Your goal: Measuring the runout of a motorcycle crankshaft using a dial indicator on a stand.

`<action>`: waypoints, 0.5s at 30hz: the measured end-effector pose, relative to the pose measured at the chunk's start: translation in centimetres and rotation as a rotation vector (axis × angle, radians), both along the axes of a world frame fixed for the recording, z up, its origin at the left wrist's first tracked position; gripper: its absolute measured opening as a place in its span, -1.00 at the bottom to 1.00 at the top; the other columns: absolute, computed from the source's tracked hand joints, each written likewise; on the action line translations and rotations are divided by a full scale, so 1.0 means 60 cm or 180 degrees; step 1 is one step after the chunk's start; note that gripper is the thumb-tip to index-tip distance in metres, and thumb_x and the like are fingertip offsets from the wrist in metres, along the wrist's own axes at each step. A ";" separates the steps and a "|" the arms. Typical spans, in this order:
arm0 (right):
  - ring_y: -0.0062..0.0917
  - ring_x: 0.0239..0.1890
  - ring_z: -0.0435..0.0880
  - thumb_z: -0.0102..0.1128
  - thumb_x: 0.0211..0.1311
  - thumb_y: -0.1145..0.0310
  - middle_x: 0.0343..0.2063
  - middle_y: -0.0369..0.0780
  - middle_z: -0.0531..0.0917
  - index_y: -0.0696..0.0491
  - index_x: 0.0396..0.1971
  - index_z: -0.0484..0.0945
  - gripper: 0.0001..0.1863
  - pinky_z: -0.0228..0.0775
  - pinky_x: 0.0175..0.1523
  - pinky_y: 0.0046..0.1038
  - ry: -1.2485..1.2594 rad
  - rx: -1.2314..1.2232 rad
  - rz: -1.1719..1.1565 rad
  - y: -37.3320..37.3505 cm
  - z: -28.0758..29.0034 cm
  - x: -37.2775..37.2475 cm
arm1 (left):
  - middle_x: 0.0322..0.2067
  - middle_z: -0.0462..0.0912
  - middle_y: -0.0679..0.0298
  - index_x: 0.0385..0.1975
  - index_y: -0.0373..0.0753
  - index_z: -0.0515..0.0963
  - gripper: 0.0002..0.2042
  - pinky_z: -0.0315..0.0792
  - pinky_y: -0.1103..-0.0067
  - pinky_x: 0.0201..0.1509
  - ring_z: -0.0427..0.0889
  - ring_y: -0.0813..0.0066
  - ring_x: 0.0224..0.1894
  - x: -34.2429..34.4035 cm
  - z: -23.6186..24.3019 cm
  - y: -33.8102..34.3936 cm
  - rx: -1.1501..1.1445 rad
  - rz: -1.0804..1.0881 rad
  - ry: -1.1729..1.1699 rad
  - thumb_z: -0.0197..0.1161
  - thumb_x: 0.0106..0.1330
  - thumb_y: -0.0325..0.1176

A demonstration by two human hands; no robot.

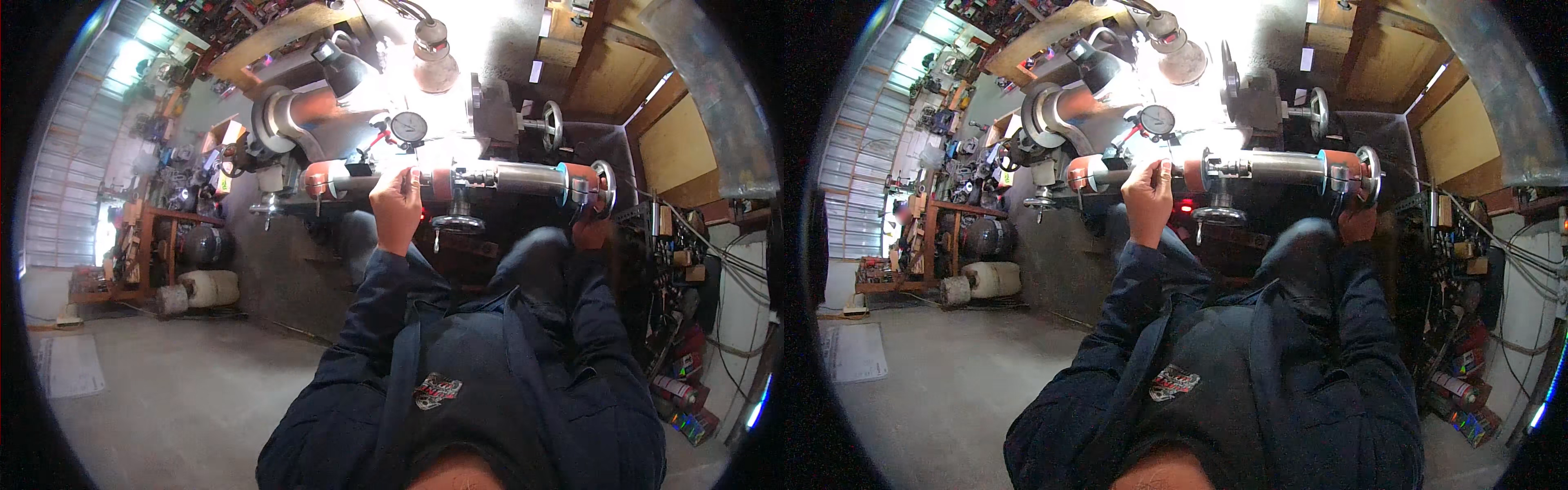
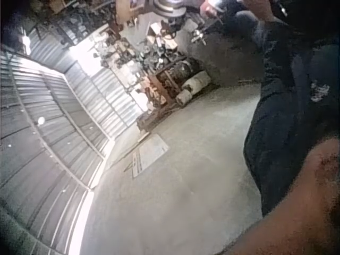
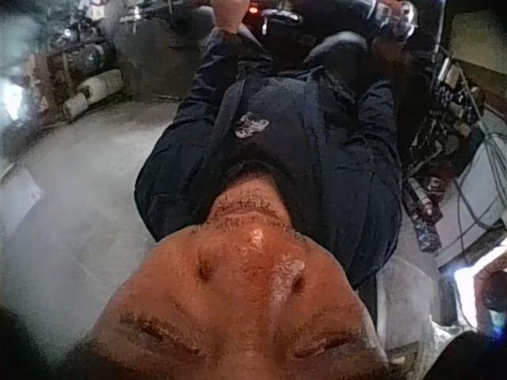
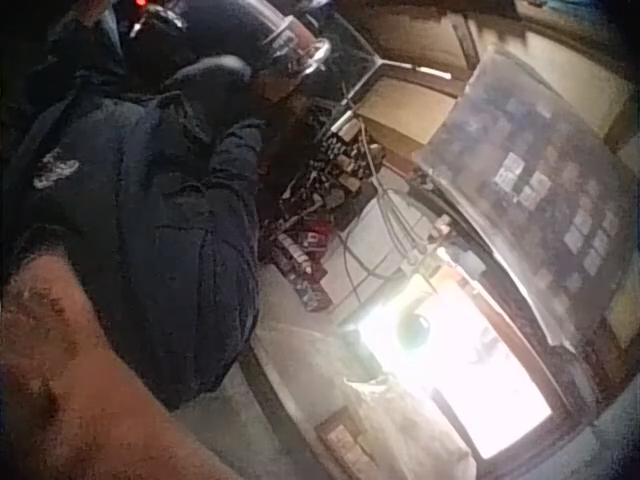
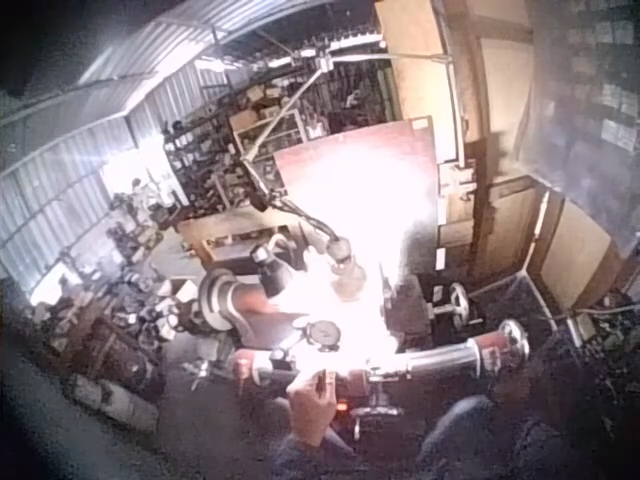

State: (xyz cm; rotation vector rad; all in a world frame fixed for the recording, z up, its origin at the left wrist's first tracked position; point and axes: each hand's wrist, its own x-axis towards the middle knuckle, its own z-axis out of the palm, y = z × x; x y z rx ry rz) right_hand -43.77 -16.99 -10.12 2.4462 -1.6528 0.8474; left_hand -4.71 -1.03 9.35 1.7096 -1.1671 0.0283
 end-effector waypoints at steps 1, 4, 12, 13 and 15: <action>0.04 -0.30 0.60 -0.04 0.41 0.12 -0.16 0.11 0.60 0.20 0.05 0.44 -0.55 0.43 -0.20 -0.09 0.0432 -0.0068 -0.0156 -0.003 -0.006 0.001 | -0.47 0.64 0.02 -0.28 -0.35 0.63 -0.88 0.49 0.45 -0.35 0.66 0.20 -0.46 0.003 0.001 0.000 0.0056 -0.0048 0.0017 0.26 0.28 -0.45; -0.05 0.01 0.54 -0.04 0.43 0.09 0.02 0.06 0.55 0.21 0.08 0.42 -0.51 0.40 0.05 -0.17 -0.0448 0.0901 -0.0631 -0.007 -0.012 0.001 | -0.45 0.65 0.01 -0.29 -0.35 0.64 -0.88 0.50 0.42 -0.30 0.67 0.16 -0.42 0.014 0.005 0.001 0.0163 -0.0157 -0.0166 0.26 0.26 -0.45; -0.02 -0.34 0.67 -0.07 0.40 0.18 -0.35 0.01 0.69 0.16 -0.16 0.55 -0.65 0.49 -0.26 -0.14 -0.0601 0.0238 -0.0226 0.008 0.044 0.014 | -0.40 0.67 0.02 -0.33 -0.32 0.63 -0.88 0.52 0.37 -0.22 0.67 0.06 -0.33 0.032 0.038 0.000 0.0527 -0.0507 -0.0695 0.24 0.25 -0.41; -0.05 -0.32 0.68 -0.09 0.41 0.18 -0.33 -0.01 0.70 0.19 -0.09 0.53 -0.61 0.50 -0.19 -0.18 -0.1037 0.0527 -0.0231 0.018 0.066 0.022 | -0.40 0.67 0.02 -0.35 -0.32 0.64 -0.88 0.51 0.37 -0.23 0.67 0.07 -0.34 0.036 0.043 -0.001 0.0498 -0.0612 -0.1163 0.24 0.25 -0.41; -0.16 -0.13 0.66 -0.11 0.43 0.19 -0.17 0.00 0.66 0.19 0.00 0.49 -0.61 0.46 -0.06 -0.28 -0.1725 0.0314 0.0290 0.037 0.124 0.045 | -0.40 0.66 0.02 -0.36 -0.31 0.64 -0.89 0.51 0.34 -0.20 0.65 0.01 -0.30 0.045 0.049 -0.004 0.0650 -0.0673 -0.1313 0.24 0.25 -0.41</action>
